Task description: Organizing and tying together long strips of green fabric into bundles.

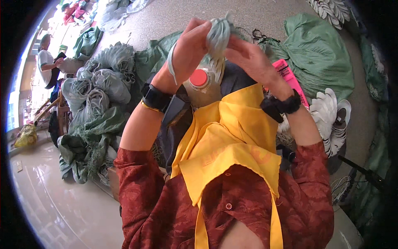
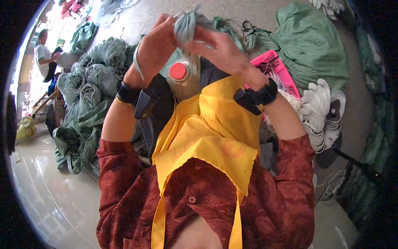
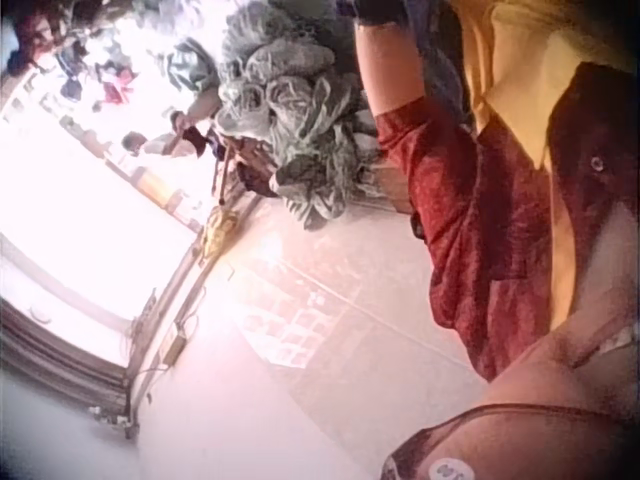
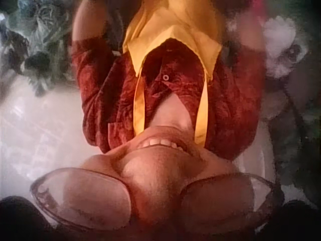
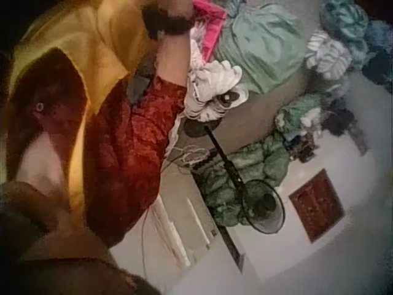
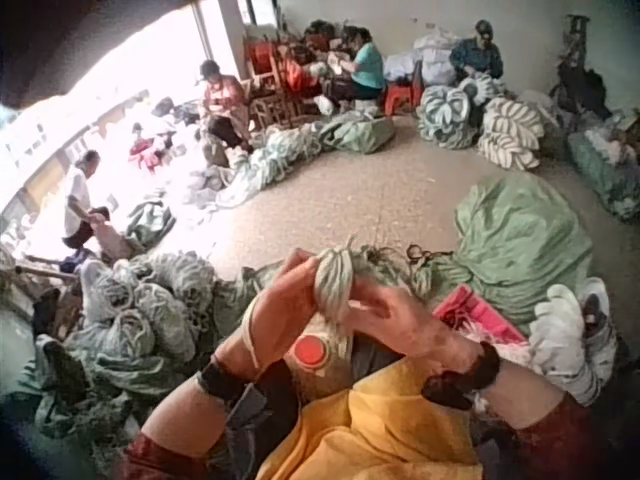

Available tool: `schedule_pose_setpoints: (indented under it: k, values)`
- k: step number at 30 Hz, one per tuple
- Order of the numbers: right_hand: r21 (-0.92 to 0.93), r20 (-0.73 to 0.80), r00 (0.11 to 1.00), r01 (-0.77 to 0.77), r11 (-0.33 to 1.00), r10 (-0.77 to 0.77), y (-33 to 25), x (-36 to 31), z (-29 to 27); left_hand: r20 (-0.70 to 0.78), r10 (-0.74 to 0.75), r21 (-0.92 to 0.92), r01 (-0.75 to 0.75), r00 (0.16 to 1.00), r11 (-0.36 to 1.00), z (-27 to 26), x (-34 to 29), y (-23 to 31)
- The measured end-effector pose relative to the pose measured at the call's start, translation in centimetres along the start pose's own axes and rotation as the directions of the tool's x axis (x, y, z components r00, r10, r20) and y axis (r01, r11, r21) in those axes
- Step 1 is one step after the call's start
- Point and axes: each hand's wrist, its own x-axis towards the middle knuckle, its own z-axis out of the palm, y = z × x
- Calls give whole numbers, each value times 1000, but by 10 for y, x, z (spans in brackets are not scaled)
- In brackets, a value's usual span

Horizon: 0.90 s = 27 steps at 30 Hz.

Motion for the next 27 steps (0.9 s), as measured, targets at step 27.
schedule_pose_setpoints:
  k: [27]
  values:
    - [-481, 395, 912, 98, 871, 115, -76, 121, -32, 184, 8, 840, -161, 983, 517, -34, 45, 86]
